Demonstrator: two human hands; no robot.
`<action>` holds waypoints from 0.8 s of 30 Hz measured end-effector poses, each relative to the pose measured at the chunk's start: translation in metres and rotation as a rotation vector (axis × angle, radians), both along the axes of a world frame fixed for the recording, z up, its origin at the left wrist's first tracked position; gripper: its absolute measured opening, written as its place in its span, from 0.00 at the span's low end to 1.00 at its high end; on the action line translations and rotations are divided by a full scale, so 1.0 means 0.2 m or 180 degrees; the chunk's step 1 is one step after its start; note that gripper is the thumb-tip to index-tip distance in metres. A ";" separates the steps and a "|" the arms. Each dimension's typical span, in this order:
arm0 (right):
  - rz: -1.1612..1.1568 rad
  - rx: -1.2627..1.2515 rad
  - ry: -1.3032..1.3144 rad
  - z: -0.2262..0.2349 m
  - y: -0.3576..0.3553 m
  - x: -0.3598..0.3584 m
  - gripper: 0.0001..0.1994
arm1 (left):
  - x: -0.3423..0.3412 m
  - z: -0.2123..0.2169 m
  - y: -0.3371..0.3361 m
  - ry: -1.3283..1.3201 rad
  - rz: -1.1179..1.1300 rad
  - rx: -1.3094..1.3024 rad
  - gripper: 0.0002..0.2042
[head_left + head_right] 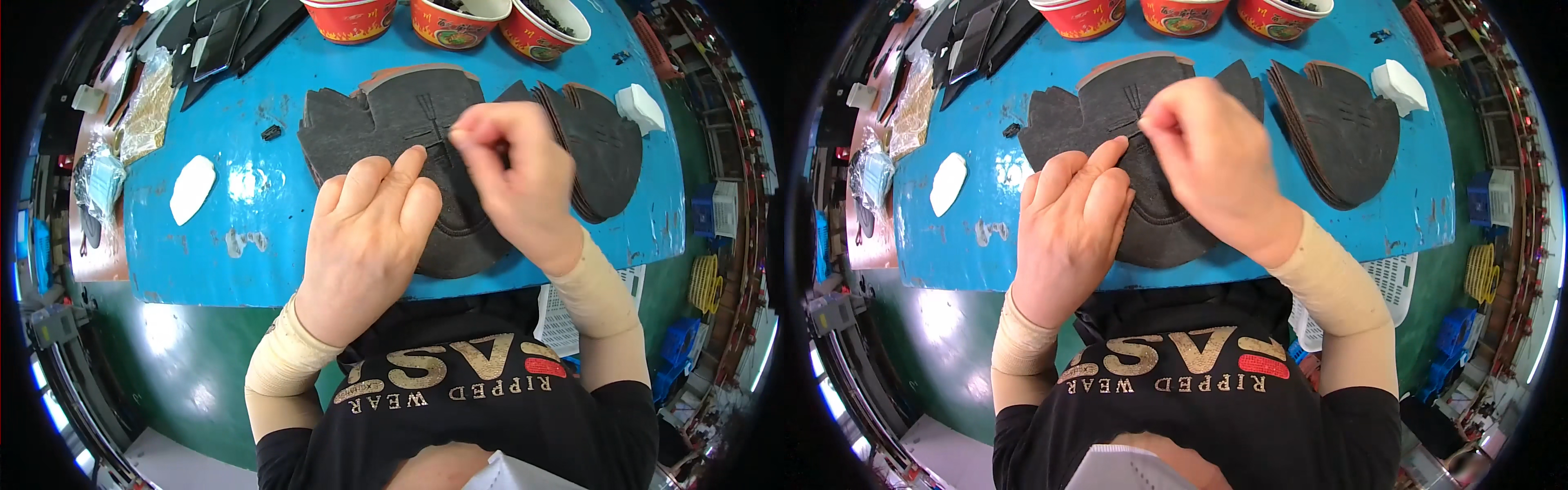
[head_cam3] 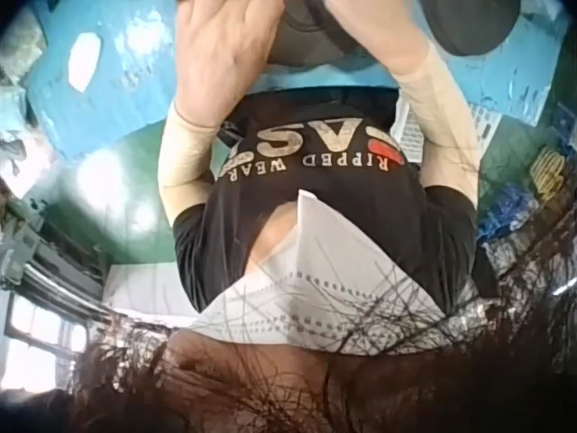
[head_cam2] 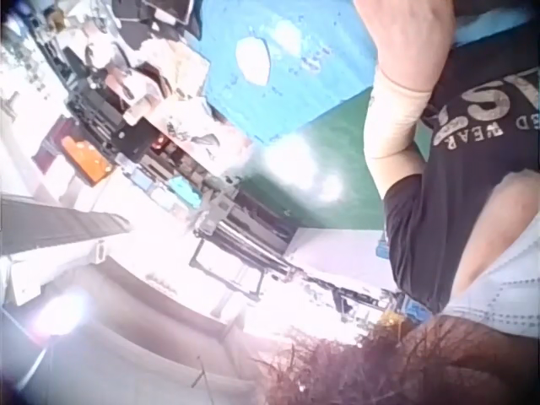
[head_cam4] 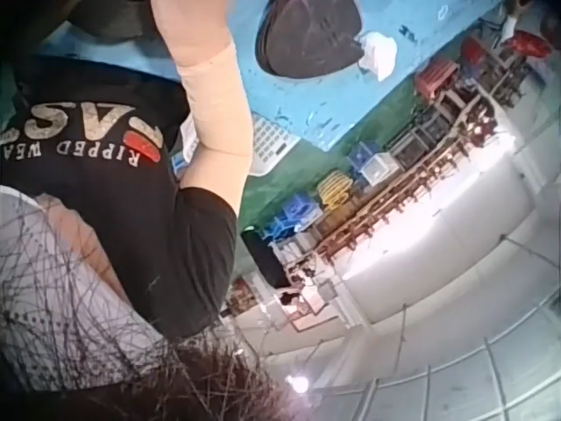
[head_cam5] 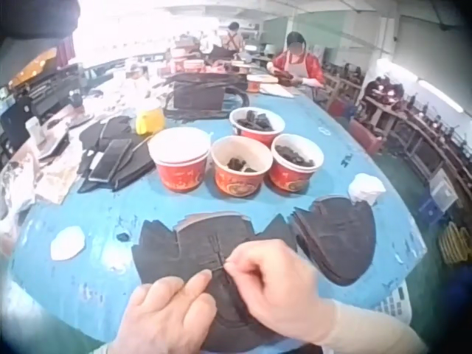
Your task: The person trims small components with snips, then attaches them to black shoe uppers by hand.
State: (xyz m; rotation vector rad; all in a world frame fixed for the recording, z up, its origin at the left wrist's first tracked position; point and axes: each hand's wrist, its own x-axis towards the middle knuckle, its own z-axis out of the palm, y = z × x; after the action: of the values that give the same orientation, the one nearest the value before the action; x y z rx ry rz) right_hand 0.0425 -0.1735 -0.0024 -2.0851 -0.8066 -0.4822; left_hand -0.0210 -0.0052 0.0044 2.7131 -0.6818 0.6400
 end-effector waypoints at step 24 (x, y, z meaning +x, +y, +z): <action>-0.0396 -0.1573 0.1228 -0.10 -0.55 -0.35 0.18 | 0.02 -0.01 0.04 0.0022 -0.0308 -0.0265 0.07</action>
State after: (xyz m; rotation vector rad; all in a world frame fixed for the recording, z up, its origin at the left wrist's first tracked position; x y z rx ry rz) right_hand -0.0279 -0.2842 -0.0233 -2.5832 -0.6072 0.0758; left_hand -0.0167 0.0034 0.0032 2.5874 -0.7619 0.6215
